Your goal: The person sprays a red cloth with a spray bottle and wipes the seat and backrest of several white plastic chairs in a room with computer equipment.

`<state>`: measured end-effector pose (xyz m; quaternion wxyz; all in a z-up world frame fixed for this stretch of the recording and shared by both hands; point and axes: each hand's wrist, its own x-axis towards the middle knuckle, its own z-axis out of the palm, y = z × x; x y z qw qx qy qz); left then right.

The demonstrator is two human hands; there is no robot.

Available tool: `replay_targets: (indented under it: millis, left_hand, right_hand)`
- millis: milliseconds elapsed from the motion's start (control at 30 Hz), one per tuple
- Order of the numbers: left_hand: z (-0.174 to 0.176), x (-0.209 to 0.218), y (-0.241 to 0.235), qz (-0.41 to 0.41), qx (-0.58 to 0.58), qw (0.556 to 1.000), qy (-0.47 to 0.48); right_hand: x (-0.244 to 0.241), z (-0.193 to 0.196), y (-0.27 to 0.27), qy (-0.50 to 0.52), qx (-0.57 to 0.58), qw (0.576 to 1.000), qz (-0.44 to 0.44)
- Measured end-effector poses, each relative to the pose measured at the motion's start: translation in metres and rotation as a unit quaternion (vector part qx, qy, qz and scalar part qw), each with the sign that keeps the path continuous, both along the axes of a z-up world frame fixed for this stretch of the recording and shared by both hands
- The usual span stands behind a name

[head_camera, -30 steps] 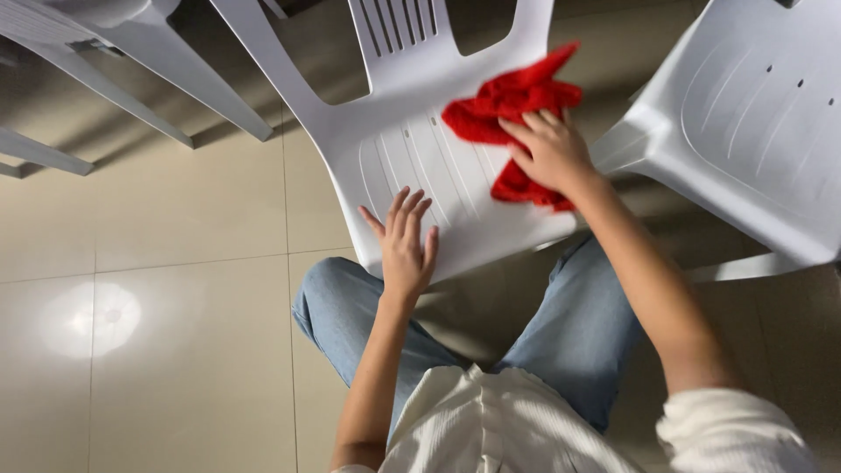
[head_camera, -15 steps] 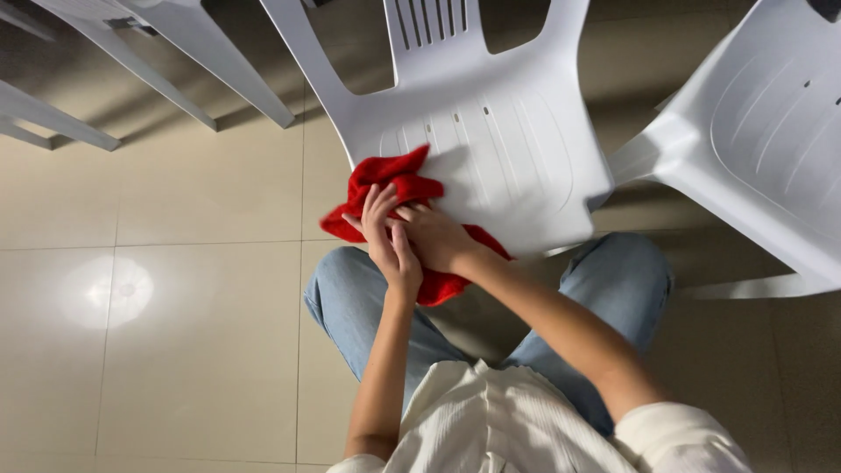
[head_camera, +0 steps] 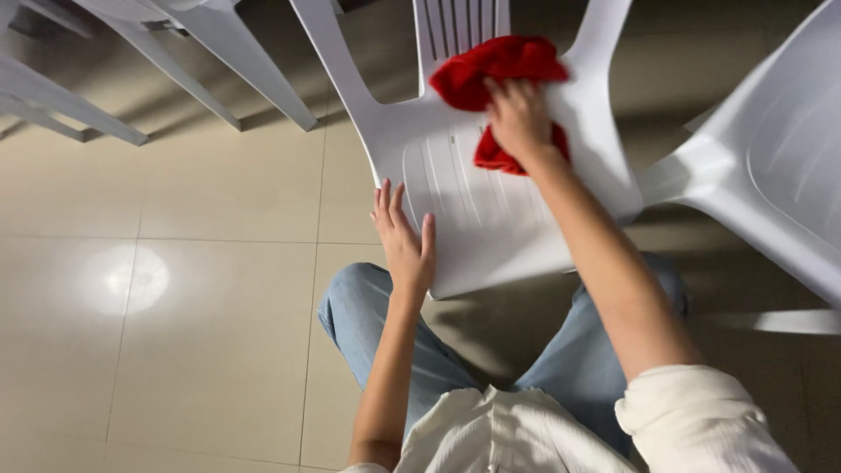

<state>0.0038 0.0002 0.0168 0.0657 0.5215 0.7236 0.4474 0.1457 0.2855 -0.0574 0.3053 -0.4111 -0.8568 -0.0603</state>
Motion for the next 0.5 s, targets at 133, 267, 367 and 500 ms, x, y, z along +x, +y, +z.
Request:
replay_targets:
  millis: [133, 267, 367, 500]
  left_hand:
    - [0.003, -0.001, -0.004, -0.003, -0.004, 1.000, -0.004]
    - [0.016, 0.002, -0.002, -0.013, 0.031, 0.999, -0.028]
    - [0.013, 0.003, -0.002, 0.001, 0.031, 0.999, -0.019]
    - [0.009, 0.007, -0.001, 0.019, -0.002, 0.999, 0.045]
  right_hand:
    - [-0.065, 0.000, -0.046, 0.016, -0.102, 0.984, 0.147]
    - [-0.065, 0.007, -0.103, -0.027, -0.169, 0.942, 0.290]
    - [-0.041, 0.040, -0.149, -0.045, -0.242, 0.893, 0.377]
    - [-0.033, 0.047, -0.148, -0.050, -0.283, 0.851, 0.439]
